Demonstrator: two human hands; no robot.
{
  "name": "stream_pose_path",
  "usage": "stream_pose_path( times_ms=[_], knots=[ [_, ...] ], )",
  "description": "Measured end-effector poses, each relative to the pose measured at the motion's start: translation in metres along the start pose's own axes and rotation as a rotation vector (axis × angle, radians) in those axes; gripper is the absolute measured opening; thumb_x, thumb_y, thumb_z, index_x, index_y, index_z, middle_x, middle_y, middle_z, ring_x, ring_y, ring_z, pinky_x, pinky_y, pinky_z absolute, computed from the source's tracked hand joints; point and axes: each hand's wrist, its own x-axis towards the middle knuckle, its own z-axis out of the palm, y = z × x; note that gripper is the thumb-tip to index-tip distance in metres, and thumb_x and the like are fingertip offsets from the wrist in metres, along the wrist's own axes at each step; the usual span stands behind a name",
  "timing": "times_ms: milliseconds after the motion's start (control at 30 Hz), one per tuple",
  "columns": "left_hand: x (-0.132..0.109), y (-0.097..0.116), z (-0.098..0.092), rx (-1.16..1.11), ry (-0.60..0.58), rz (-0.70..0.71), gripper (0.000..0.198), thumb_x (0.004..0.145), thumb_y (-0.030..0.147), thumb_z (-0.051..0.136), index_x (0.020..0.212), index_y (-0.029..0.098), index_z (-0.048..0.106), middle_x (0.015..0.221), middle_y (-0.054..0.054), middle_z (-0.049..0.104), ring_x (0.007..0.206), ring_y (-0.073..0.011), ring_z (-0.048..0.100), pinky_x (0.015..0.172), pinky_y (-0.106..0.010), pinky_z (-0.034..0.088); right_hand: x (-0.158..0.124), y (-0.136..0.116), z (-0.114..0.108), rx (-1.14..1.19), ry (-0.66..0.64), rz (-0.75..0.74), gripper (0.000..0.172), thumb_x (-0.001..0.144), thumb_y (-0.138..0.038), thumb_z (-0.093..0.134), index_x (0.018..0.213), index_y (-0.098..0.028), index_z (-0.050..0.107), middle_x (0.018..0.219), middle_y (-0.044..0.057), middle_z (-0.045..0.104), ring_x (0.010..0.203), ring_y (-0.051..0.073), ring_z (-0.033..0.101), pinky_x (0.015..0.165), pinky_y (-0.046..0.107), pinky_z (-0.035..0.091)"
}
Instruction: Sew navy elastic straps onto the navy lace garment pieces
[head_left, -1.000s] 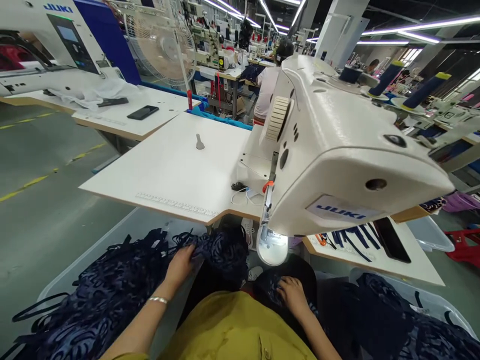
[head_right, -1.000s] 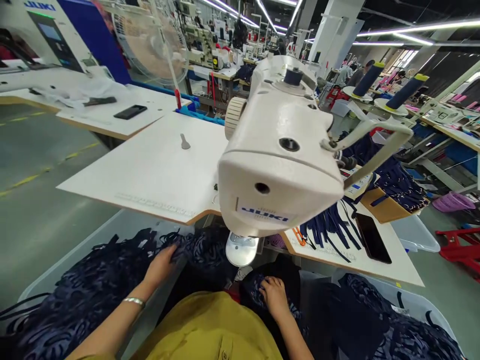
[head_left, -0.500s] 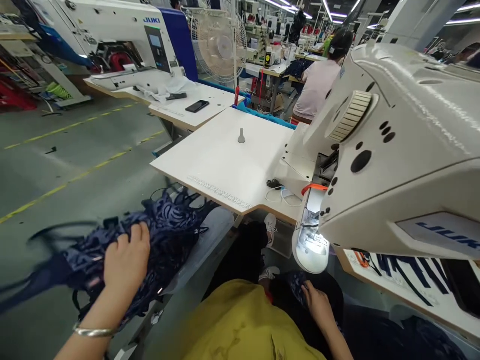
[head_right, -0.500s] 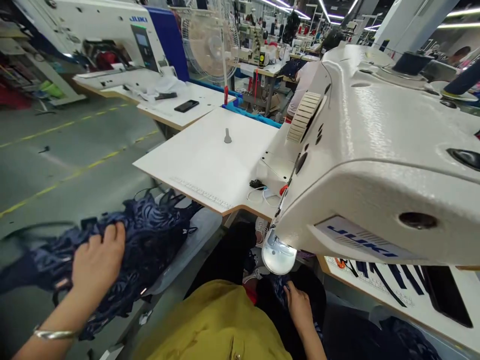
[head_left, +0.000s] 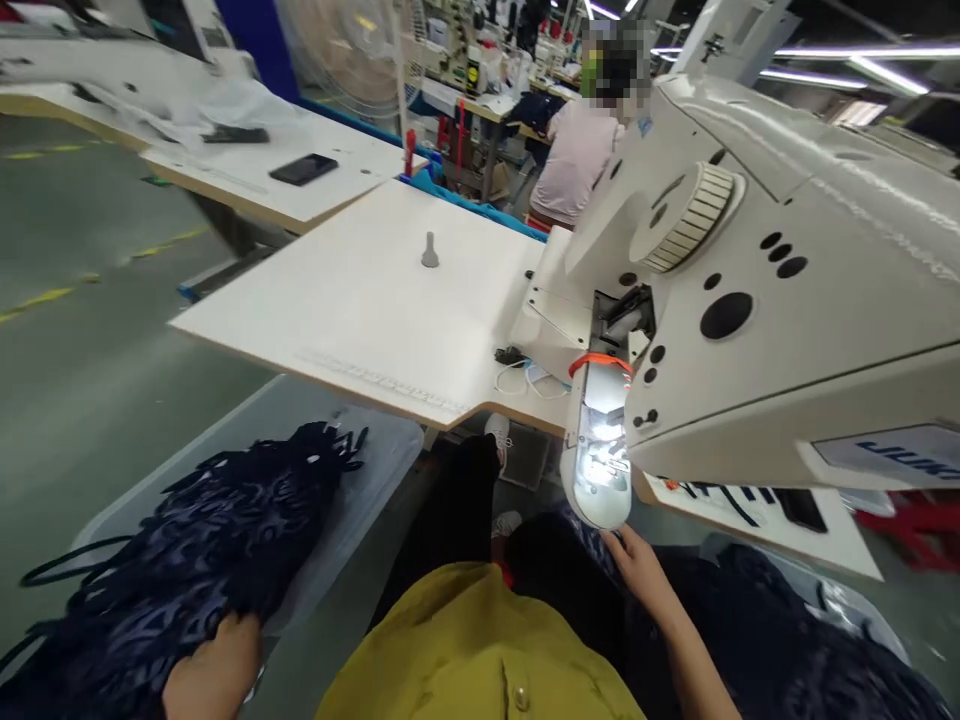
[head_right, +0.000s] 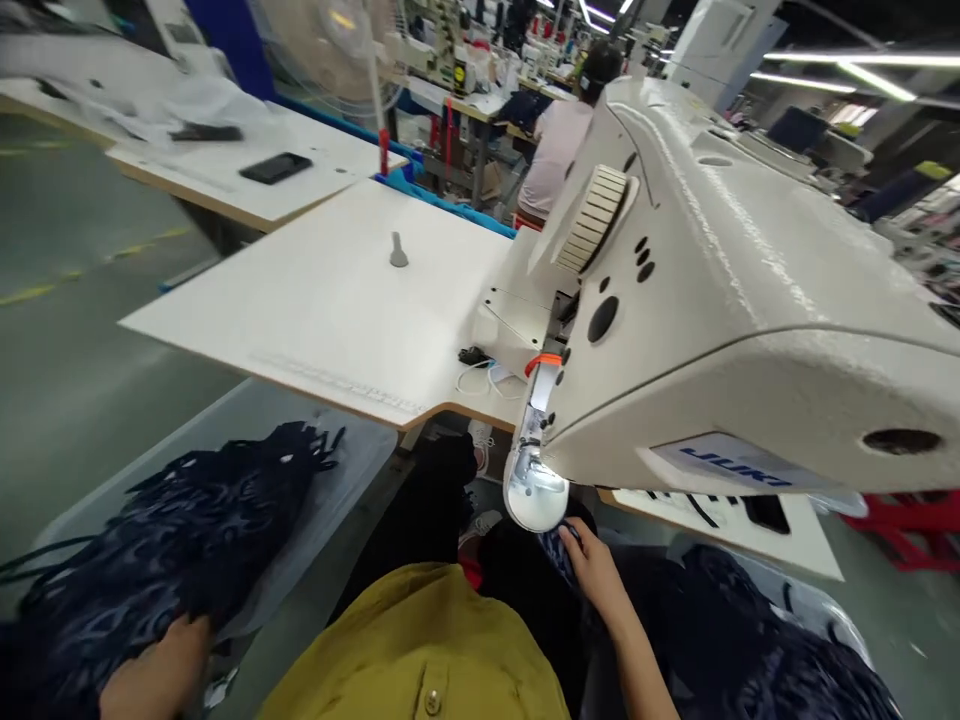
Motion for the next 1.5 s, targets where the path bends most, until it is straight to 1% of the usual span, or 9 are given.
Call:
stream_pose_path(
  times_ms=[100,233,400,733,900,1067,1200,1300,1500],
  knots=[
    [0.024,0.056,-0.023,-0.374,-0.287,0.174,0.045,0.082,0.054,0.039,0.073,0.019,0.067,0.075,-0.013,0.07,0.083,-0.0361,0.067,0.079,-0.05,0.048,-0.012,-0.054,-0.006,0.057,-0.05,-0.085,0.038,0.09,-0.048,0.047,0.099,-0.016,0.067,0.091,0.008,0.071,0.097,0.026,0.064,0.086,0.033,0.05],
    [-0.002,0.161,-0.035,-0.894,-0.698,0.468,0.063,0.076,0.073,0.043,0.087,0.018,0.07,0.087,-0.011,0.072,0.083,-0.0261,0.068,0.079,-0.038,0.052,-0.027,-0.127,0.004,0.073,-0.09,-0.241,0.027,0.092,-0.039,0.051,0.101,-0.018,0.067,0.103,0.008,0.069,0.098,0.021,0.064,0.09,0.029,0.048],
    [-0.034,0.234,-0.047,-1.407,-0.735,0.44,0.057,0.067,0.069,0.062,0.091,0.018,0.064,0.095,-0.009,0.07,0.089,-0.0205,0.065,0.081,-0.033,0.052,-0.048,-0.161,0.012,-0.082,-0.169,-0.388,0.018,0.094,-0.027,0.05,0.107,-0.025,0.064,0.117,0.005,0.062,0.103,0.016,0.063,0.086,0.023,0.047],
    [-0.032,0.219,-0.086,-1.544,-0.38,0.241,0.046,0.064,0.062,0.069,0.076,0.02,0.055,0.048,0.009,0.046,0.039,-0.0071,0.041,0.034,-0.018,0.033,-0.07,-0.142,0.002,-0.294,-0.248,-0.433,0.02,0.091,-0.027,0.057,0.11,-0.031,0.062,0.113,-0.002,0.065,0.097,0.016,0.065,0.085,0.023,0.049],
    [-0.081,0.23,-0.115,-1.396,-0.442,0.406,0.05,0.072,0.066,0.058,0.089,0.019,0.063,0.055,0.002,0.059,0.048,-0.0158,0.056,0.046,-0.027,0.047,-0.078,-0.167,-0.015,0.023,-0.023,-0.455,0.049,0.088,-0.041,0.06,0.133,-0.026,0.046,0.136,0.007,0.05,0.125,0.021,0.046,0.107,0.032,0.035],
    [-0.115,0.251,-0.141,-1.009,-0.235,0.684,0.049,0.073,0.068,0.052,0.077,0.021,0.064,0.073,-0.003,0.065,0.079,-0.0222,0.063,0.07,-0.03,0.053,-0.083,-0.193,-0.027,0.239,-0.075,-0.495,0.024,0.093,-0.031,0.05,0.116,-0.023,0.056,0.103,0.002,0.065,0.091,0.016,0.06,0.082,0.024,0.046],
    [-0.114,0.256,-0.158,-0.757,-0.141,0.798,0.05,0.073,0.069,0.052,0.061,0.02,0.059,0.056,0.0,0.057,0.055,-0.0158,0.053,0.052,-0.025,0.047,-0.086,-0.2,-0.036,0.316,-0.067,-0.479,0.023,0.092,-0.027,0.051,0.114,-0.023,0.057,0.101,0.001,0.066,0.09,0.015,0.061,0.08,0.023,0.045],
    [-0.111,0.259,-0.168,-0.686,-0.141,0.768,0.046,0.07,0.067,0.057,0.082,0.023,0.065,0.068,0.001,0.066,0.058,-0.0152,0.056,0.052,-0.023,0.046,-0.09,-0.201,-0.038,0.412,-0.136,-0.528,0.03,0.092,-0.032,0.053,0.12,-0.023,0.054,0.107,0.003,0.065,0.097,0.016,0.061,0.084,0.024,0.044],
    [-0.122,0.282,-0.174,-0.826,-0.151,0.792,0.041,0.071,0.064,0.058,0.078,0.024,0.059,0.065,0.004,0.061,0.052,-0.0129,0.055,0.049,-0.022,0.048,-0.088,-0.19,-0.036,0.513,0.064,-0.44,0.02,0.09,-0.035,0.056,0.104,-0.021,0.059,0.084,-0.002,0.061,0.076,0.012,0.057,0.069,0.021,0.043]
  ],
)
